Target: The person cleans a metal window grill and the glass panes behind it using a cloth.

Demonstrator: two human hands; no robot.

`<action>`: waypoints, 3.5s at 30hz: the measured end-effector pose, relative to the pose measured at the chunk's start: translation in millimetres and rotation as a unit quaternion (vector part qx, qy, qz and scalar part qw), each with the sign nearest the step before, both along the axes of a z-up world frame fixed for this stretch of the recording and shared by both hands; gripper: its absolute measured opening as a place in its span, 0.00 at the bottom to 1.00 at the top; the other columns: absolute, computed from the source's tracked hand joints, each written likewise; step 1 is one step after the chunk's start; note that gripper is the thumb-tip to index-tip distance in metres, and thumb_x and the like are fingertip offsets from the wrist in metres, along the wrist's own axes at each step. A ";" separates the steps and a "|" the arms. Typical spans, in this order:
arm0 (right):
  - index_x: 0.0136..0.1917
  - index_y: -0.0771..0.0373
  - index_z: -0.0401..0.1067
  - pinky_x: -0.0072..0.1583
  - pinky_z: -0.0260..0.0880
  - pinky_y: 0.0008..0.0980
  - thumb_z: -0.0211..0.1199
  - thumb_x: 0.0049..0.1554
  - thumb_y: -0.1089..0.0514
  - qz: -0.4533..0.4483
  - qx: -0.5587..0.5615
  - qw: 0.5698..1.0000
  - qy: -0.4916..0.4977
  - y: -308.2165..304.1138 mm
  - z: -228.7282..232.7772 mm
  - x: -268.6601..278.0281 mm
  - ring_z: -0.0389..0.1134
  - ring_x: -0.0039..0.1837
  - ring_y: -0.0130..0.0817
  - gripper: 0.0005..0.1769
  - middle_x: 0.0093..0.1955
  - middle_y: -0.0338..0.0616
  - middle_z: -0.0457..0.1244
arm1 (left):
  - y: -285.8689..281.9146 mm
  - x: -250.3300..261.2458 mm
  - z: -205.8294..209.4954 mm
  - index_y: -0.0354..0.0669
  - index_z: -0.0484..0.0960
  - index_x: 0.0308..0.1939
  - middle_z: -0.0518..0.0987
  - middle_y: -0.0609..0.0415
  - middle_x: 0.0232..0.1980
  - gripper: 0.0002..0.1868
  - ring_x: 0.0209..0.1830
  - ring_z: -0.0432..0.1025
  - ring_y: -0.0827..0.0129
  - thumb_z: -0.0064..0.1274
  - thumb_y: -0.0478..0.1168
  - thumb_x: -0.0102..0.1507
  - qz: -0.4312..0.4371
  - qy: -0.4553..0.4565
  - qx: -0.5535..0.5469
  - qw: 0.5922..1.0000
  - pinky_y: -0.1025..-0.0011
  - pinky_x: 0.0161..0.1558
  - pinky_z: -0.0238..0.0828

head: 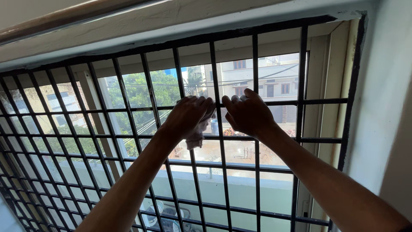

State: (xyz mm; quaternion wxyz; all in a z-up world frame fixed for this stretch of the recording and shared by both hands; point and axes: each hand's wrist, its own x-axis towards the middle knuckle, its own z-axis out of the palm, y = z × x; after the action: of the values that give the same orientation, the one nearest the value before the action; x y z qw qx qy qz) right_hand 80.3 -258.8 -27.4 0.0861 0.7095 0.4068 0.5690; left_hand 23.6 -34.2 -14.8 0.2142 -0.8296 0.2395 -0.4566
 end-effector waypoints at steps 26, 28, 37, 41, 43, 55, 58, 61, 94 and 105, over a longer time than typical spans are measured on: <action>0.57 0.64 0.70 0.54 0.66 0.41 0.64 0.59 0.46 0.006 0.009 1.000 0.010 1.2 -3.7 2.7 0.62 0.25 0.29 0.21 0.25 0.39 0.63 | -40.0 28.5 -28.3 0.43 0.81 0.43 0.80 0.54 0.33 0.16 0.35 0.75 0.66 0.54 0.53 0.68 0.081 -0.174 -0.203 0.960 0.61 0.51 0.71; 0.56 0.63 0.70 0.54 0.66 0.40 0.64 0.59 0.46 0.006 0.009 1.000 0.004 0.2 0.8 3.0 0.62 0.24 0.29 0.21 0.25 0.39 0.62 | -34.5 32.0 2.1 0.43 0.83 0.39 0.81 0.53 0.32 0.33 0.30 0.75 0.68 0.40 0.67 0.74 0.261 0.131 -0.206 0.934 0.59 0.50 0.72; 0.56 0.64 0.70 0.53 0.68 0.40 0.63 0.59 0.45 -0.020 -0.002 1.000 0.012 1.3 2.2 -3.2 0.63 0.25 0.29 0.22 0.26 0.40 0.64 | -33.4 31.1 55.0 0.48 0.82 0.43 0.81 0.51 0.30 0.16 0.25 0.76 0.65 0.51 0.55 0.70 0.240 0.325 -0.175 0.898 0.64 0.35 0.77; 0.60 0.64 0.69 0.54 0.68 0.41 0.64 0.59 0.46 -0.002 -0.005 1.000 0.020 2.0 0.7 -2.5 0.64 0.25 0.30 0.23 0.26 0.41 0.65 | -18.1 30.6 1.1 0.45 0.83 0.41 0.82 0.52 0.30 0.14 0.29 0.77 0.66 0.55 0.51 0.70 0.137 0.064 -0.134 0.979 0.63 0.39 0.75; 0.61 0.64 0.68 0.56 0.68 0.42 0.64 0.59 0.48 0.004 -0.006 1.000 0.023 -2.6 4.6 -5.2 0.65 0.27 0.31 0.23 0.27 0.41 0.65 | -18.3 37.4 -15.1 0.46 0.83 0.41 0.83 0.52 0.33 0.11 0.36 0.78 0.64 0.62 0.48 0.64 0.021 -0.091 -0.144 0.985 0.58 0.47 0.72; 0.75 0.64 0.62 0.68 0.59 0.51 0.62 0.55 0.47 0.041 0.099 0.992 -0.065 -90.4 13.3 -51.2 0.56 0.75 0.44 0.39 0.74 0.56 0.59 | -26.9 -53.1 -12.8 0.35 0.71 0.68 0.73 0.37 0.69 0.22 0.57 0.77 0.49 0.47 0.22 0.70 -0.155 0.005 -0.312 0.937 0.68 0.47 0.86; 0.70 0.65 0.67 0.67 0.58 0.54 0.61 0.58 0.42 -0.062 0.120 0.991 0.006 -120.8 19.0 -59.9 0.55 0.75 0.43 0.34 0.72 0.56 0.60 | -46.3 -44.2 -5.9 0.31 0.67 0.72 0.75 0.37 0.68 0.27 0.62 0.77 0.46 0.52 0.22 0.69 -0.235 -0.112 -0.282 0.924 0.66 0.49 0.82; 0.59 0.63 0.73 0.67 0.62 0.50 0.60 0.62 0.43 -0.187 0.022 0.976 0.106 -126.6 13.8 -62.5 0.54 0.78 0.39 0.23 0.68 0.45 0.63 | -83.4 -19.4 -0.5 0.34 0.69 0.72 0.76 0.39 0.67 0.32 0.56 0.80 0.51 0.61 0.25 0.64 -0.220 -0.160 -0.288 0.918 0.68 0.48 0.87; 0.54 0.69 0.72 0.52 0.69 0.40 0.68 0.50 0.46 -0.183 0.005 0.983 0.022 -124.4 6.4 -43.5 0.58 0.66 0.38 0.27 0.59 0.46 0.63 | -135.2 45.1 11.8 0.34 0.80 0.51 0.83 0.44 0.37 0.23 0.33 0.78 0.62 0.60 0.53 0.68 0.161 0.129 -0.171 0.963 0.63 0.37 0.78; 0.53 0.67 0.73 0.50 0.66 0.37 0.68 0.54 0.46 -0.160 0.028 0.986 -0.025 -121.6 -3.1 -29.1 0.57 0.65 0.38 0.24 0.57 0.43 0.63 | -138.3 43.7 91.3 0.46 0.84 0.52 0.84 0.45 0.48 0.21 0.44 0.79 0.56 0.65 0.53 0.61 0.241 0.475 -0.143 0.834 0.60 0.47 0.77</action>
State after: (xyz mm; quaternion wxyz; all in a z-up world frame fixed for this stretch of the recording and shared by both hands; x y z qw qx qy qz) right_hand 51.2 -380.4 -30.5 0.1662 0.7533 0.2694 0.5764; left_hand 67.4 -172.6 76.4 0.0565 -0.9973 0.0361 0.0310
